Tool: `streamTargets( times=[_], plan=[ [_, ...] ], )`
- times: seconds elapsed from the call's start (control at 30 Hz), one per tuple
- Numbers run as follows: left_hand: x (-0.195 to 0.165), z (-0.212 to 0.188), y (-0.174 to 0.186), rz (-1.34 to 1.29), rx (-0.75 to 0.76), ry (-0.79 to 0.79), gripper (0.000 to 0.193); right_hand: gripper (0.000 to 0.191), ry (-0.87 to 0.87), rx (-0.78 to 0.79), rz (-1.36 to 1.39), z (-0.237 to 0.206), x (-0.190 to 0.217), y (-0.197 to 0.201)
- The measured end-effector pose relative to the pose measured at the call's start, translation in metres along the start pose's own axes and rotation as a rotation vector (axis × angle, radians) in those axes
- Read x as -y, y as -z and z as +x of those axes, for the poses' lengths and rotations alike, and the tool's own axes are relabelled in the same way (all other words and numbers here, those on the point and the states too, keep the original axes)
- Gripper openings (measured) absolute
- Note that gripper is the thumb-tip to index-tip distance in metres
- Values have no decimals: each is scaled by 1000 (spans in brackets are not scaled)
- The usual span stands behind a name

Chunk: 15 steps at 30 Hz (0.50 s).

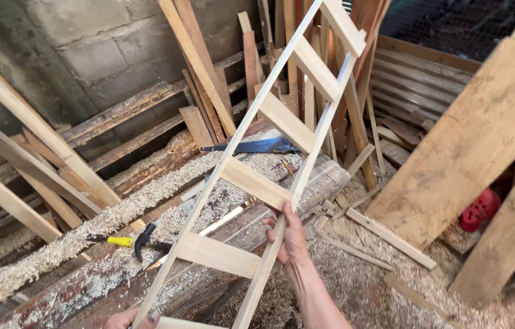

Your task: The person assembles a small wooden ladder on a workbench, positioning thin wood rungs between two side rails and hammering nails to fasten each rung. They reposition the frame, add nails by hand, hammer them in, and finally lift and turn the assembled ladder to check it.

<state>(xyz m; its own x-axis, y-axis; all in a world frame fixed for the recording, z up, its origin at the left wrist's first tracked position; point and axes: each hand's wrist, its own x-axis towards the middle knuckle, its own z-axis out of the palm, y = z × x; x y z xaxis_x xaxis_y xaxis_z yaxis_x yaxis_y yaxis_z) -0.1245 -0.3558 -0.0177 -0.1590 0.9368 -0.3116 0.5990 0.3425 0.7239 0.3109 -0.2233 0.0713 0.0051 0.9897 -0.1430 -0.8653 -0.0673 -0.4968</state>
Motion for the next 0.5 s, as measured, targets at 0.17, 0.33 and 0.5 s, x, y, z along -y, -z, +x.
streamTargets(
  times=[0.17,0.33,0.5],
  plan=[
    [-44,-6,-6,90,-188,-231,50,36,155,50,-377,14,41,-48],
    [-116,3,-39,100,-237,-106,50,24,408,160,-632,27,69,-115],
    [-163,16,-26,21,-294,-4,52,22,483,159,-754,27,68,-186]
  ],
)
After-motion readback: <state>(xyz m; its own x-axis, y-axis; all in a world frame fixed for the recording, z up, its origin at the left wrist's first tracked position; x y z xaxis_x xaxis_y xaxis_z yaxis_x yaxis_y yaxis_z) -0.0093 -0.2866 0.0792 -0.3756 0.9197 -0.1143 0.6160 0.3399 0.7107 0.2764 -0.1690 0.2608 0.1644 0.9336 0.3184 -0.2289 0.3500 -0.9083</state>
